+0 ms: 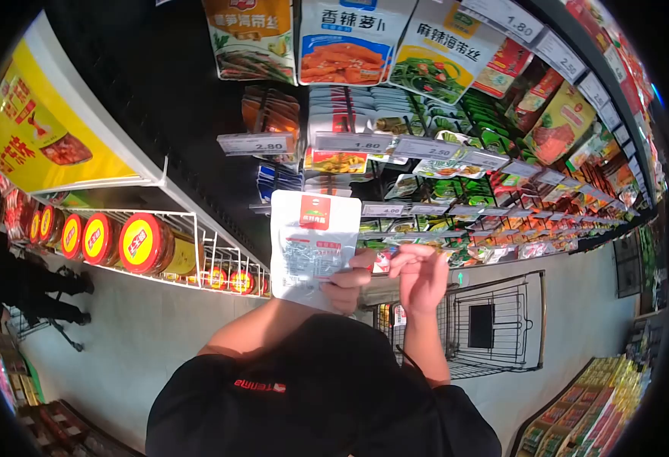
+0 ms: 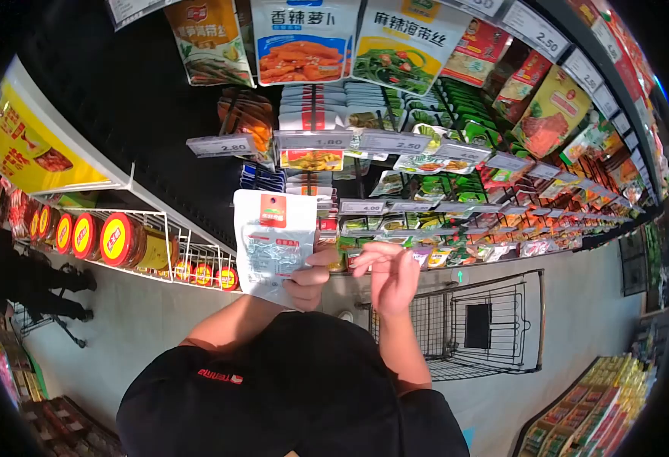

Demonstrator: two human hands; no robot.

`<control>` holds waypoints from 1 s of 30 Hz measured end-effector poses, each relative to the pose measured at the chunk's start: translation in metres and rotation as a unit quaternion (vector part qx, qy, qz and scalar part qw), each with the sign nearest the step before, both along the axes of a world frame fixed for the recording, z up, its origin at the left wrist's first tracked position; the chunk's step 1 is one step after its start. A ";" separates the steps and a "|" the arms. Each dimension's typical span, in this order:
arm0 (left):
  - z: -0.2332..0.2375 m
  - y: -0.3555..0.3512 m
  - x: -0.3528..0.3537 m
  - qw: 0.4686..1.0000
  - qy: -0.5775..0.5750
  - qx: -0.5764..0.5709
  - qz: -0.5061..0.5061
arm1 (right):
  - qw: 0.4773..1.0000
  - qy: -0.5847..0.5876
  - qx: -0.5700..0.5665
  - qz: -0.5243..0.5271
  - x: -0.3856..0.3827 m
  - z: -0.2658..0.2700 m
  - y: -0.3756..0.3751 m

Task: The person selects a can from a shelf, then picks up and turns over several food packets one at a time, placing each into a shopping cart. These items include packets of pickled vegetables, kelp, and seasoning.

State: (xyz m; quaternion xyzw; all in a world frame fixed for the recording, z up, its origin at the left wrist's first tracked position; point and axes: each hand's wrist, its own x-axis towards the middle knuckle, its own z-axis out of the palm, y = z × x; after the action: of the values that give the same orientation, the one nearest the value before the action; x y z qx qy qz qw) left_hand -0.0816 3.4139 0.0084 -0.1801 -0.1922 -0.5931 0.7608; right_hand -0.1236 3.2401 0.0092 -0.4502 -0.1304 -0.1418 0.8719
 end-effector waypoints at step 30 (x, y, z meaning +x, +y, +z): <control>-0.032 -0.084 -0.018 0.535 -0.379 0.509 0.557 | 0.962 0.132 -0.171 -0.169 -0.061 -0.029 -0.061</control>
State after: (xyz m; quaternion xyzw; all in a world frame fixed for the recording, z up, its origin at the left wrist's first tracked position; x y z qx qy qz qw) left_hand -0.0997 3.3300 -0.0233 0.6233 -0.1897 -0.0592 0.7563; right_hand -0.1842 3.1793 -0.0200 -0.6225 0.0420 -0.2023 0.7549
